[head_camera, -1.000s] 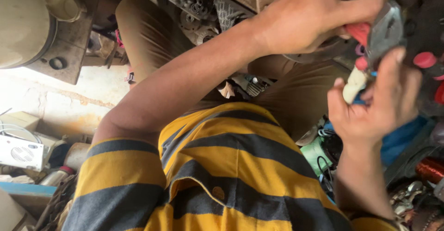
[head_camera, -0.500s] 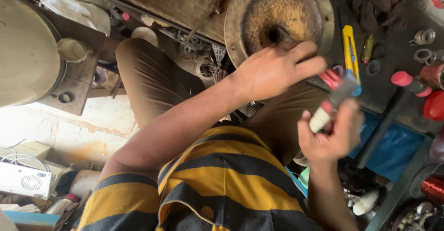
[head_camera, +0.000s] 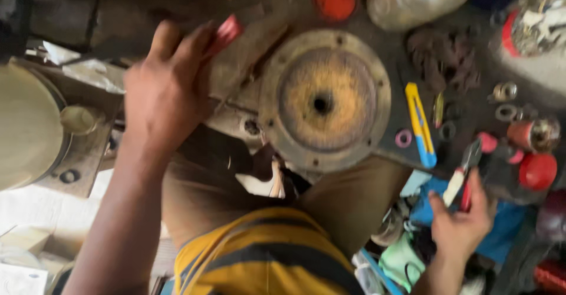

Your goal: The person works on a circular metal part on a workbench, using a flat metal bar to scrape the surface, then a screwdriver and hammer to remove a stuck ring. They flip the part over, scrape the underside, and attempt to fit a new ring into the central hole.

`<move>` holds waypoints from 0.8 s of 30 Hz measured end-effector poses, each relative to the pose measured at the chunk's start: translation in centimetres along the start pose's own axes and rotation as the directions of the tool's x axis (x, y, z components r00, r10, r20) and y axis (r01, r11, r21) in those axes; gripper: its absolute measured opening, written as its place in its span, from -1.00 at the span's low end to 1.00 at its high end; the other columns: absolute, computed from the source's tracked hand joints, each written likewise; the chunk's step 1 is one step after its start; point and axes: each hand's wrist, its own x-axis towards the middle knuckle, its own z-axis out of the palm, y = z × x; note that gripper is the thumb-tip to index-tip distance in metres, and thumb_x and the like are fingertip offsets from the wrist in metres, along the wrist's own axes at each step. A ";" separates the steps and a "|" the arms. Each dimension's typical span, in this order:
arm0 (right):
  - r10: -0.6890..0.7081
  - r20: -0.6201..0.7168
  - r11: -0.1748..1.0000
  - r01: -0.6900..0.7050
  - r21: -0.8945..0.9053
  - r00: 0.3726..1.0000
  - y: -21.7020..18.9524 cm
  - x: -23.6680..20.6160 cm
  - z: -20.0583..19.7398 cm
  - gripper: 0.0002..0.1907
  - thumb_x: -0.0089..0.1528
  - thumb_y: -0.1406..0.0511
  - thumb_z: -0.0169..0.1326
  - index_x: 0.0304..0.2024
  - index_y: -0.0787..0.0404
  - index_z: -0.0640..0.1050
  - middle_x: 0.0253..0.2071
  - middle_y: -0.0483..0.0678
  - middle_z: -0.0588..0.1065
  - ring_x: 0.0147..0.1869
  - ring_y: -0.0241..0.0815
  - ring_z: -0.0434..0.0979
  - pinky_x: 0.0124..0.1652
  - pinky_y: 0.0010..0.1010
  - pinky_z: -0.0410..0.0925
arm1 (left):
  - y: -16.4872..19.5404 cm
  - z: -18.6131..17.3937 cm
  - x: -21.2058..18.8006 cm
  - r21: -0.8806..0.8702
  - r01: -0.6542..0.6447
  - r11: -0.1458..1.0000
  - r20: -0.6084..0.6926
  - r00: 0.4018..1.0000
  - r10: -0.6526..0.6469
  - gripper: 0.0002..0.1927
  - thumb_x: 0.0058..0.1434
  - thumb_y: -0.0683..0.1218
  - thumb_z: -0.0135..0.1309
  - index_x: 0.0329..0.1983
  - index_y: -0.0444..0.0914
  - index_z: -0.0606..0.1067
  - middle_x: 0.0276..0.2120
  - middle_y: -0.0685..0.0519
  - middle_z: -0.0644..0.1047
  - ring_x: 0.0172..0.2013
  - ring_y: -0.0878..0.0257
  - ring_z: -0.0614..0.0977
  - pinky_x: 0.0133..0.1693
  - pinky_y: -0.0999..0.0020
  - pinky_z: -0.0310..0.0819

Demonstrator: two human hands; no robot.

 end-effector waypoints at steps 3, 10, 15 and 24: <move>0.109 0.032 0.994 -0.108 -0.014 0.994 2.9 0.5 0.6 -0.22 0.07 0.47 0.37 0.36 0.36 0.45 0.18 0.06 0.51 0.20 -0.15 0.51 0.28 -0.30 0.36 | -1.7 1.5 0.6 0.168 0.072 0.983 0.118 0.989 -0.092 -0.66 0.36 -0.16 0.13 0.19 -0.10 0.58 -0.17 -0.05 0.52 -0.39 -0.06 0.63 -0.42 0.07 0.51; 0.115 0.078 0.955 -0.088 -0.283 0.990 6.4 4.3 2.5 -0.20 -0.03 0.32 0.46 0.27 0.36 0.56 -0.04 0.16 0.55 0.01 -0.04 0.56 0.08 -0.32 0.39 | -3.1 4.8 1.9 0.336 0.026 0.941 0.196 0.976 -0.097 -0.54 0.18 -0.22 0.10 0.16 -0.07 0.62 -0.20 0.01 0.53 -0.33 0.08 0.64 -0.37 0.16 0.54; -0.313 0.115 0.905 0.333 -0.264 0.943 4.6 7.6 2.2 -0.34 0.06 0.29 0.35 0.17 0.41 0.50 0.05 0.35 0.49 0.14 0.15 0.56 0.13 -0.31 0.43 | -3.5 5.4 3.2 0.311 0.025 0.950 0.180 0.980 -0.085 -0.60 0.17 -0.24 0.13 0.07 -0.07 0.63 -0.16 0.07 0.54 -0.27 0.10 0.64 -0.33 0.19 0.55; 0.311 0.433 0.773 -0.491 0.403 0.846 -7.1 8.1 8.6 -0.49 0.38 0.22 -0.01 0.34 0.29 0.42 -0.10 -0.01 0.54 -0.21 -0.22 0.57 -0.17 -0.47 0.38 | 3.5 5.5 1.6 -0.298 0.405 0.864 0.295 0.900 -0.320 -0.41 0.24 0.10 0.21 0.25 -0.29 0.44 -0.16 -0.16 0.57 -0.21 -0.02 0.62 -0.20 0.15 0.53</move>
